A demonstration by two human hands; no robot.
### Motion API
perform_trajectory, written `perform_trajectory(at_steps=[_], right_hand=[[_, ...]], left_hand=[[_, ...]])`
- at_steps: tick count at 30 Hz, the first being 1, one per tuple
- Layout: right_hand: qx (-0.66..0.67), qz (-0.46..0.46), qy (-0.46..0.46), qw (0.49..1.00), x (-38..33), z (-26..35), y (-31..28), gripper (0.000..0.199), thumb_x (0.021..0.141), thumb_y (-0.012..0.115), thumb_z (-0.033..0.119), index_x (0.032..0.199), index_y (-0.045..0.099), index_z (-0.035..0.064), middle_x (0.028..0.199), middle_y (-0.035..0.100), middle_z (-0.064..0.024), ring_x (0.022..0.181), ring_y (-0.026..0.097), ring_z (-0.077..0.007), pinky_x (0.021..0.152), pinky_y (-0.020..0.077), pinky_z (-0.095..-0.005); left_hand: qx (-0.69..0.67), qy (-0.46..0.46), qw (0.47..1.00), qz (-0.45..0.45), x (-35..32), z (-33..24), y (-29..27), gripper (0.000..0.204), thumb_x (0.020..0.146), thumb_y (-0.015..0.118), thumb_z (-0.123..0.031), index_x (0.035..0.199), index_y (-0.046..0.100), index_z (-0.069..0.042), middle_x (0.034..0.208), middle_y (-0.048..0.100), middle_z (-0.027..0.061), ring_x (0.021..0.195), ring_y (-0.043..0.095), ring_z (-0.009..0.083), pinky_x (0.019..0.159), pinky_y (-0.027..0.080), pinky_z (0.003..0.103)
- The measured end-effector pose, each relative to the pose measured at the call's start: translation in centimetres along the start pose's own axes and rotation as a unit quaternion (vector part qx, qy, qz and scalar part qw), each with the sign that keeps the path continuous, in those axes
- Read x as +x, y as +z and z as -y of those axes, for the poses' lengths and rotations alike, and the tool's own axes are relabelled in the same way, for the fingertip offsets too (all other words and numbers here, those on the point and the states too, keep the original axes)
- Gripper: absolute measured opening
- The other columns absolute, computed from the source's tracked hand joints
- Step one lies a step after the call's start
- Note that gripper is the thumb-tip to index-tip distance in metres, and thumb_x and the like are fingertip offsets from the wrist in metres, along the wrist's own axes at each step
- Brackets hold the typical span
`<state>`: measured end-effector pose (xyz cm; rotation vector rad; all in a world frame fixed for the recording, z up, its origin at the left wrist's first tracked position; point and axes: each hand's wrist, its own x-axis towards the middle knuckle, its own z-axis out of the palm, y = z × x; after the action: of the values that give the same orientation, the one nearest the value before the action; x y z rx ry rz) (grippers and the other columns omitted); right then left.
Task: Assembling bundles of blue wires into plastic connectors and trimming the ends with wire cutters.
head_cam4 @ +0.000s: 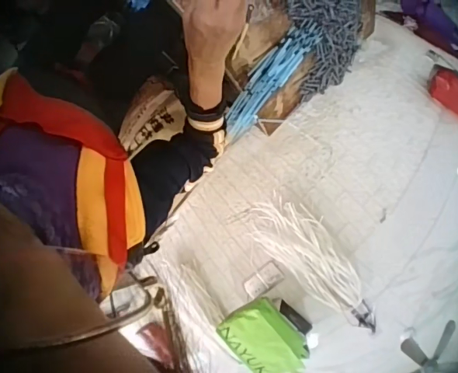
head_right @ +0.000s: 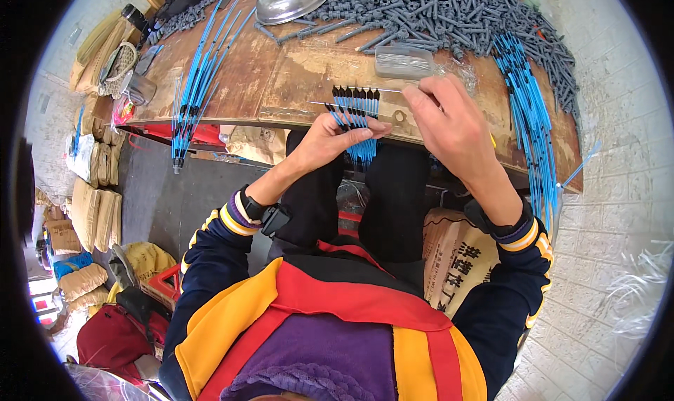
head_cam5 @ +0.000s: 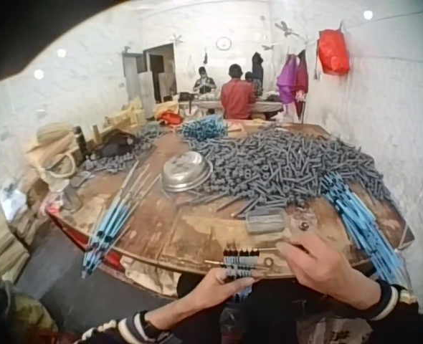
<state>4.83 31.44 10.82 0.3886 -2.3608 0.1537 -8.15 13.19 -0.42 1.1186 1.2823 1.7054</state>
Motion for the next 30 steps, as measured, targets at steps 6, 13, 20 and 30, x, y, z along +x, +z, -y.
perform_trajectory(at_steps=[6, 13, 20, 30], right_hand=[[0.072, 0.000, 0.084, 0.994, -0.8, 0.0, 1.3, 0.023, 0.080, 0.068, -0.004, 0.102, 0.066, 0.0028, 0.093, 0.061, -0.0112, 0.080, 0.061, -0.0259, 0.067, 0.0496, -0.0322], [0.080, -0.005, 0.062, 0.995, -0.1, 0.2, 2.0, 0.024, 0.082, 0.067, -0.004, 0.104, 0.067, 0.0038, 0.094, 0.063, -0.0112, 0.080, 0.062, -0.0252, 0.069, 0.0498, -0.0323], [0.619, -0.035, 0.338, 0.708, -0.6, -1.9, 4.3, 0.052, 0.101, 0.043, 0.044, 0.127, 0.057, 0.0010, 0.116, 0.064, -0.0125, 0.098, 0.063, -0.0224, 0.086, 0.0501, -0.0360], [0.872, 0.067, 0.329, 0.356, -3.9, 4.1, 11.3, 0.085, 0.096, 0.019, 0.066, 0.144, 0.033, -0.0026, 0.136, 0.052, -0.0187, 0.126, 0.051, -0.0309, 0.109, 0.0341, -0.0427]], left_hand=[[-0.022, 0.009, 1.000, 0.000, 0.0, -0.2, 0.1, 0.024, 0.097, 0.054, -0.007, 0.117, 0.064, 0.004, 0.117, 0.067, 0.0121, 0.110, 0.062, 0.0193, 0.097, 0.049, 0.032], [0.009, 0.010, 1.000, -0.007, 0.1, 0.1, 0.2, 0.024, 0.097, 0.054, -0.006, 0.117, 0.064, 0.003, 0.115, 0.067, 0.0120, 0.110, 0.063, 0.0192, 0.097, 0.049, 0.032], [-0.038, -0.008, 0.999, -0.037, -0.3, -3.7, 2.3, 0.024, 0.096, 0.056, -0.007, 0.117, 0.063, 0.002, 0.112, 0.068, 0.0101, 0.106, 0.064, 0.0173, 0.096, 0.050, 0.032], [-0.043, 0.047, 0.996, -0.059, 6.7, -14.5, 0.8, 0.029, 0.096, 0.057, -0.006, 0.123, 0.053, 0.002, 0.108, 0.067, 0.0171, 0.098, 0.067, 0.0236, 0.088, 0.057, 0.035]])
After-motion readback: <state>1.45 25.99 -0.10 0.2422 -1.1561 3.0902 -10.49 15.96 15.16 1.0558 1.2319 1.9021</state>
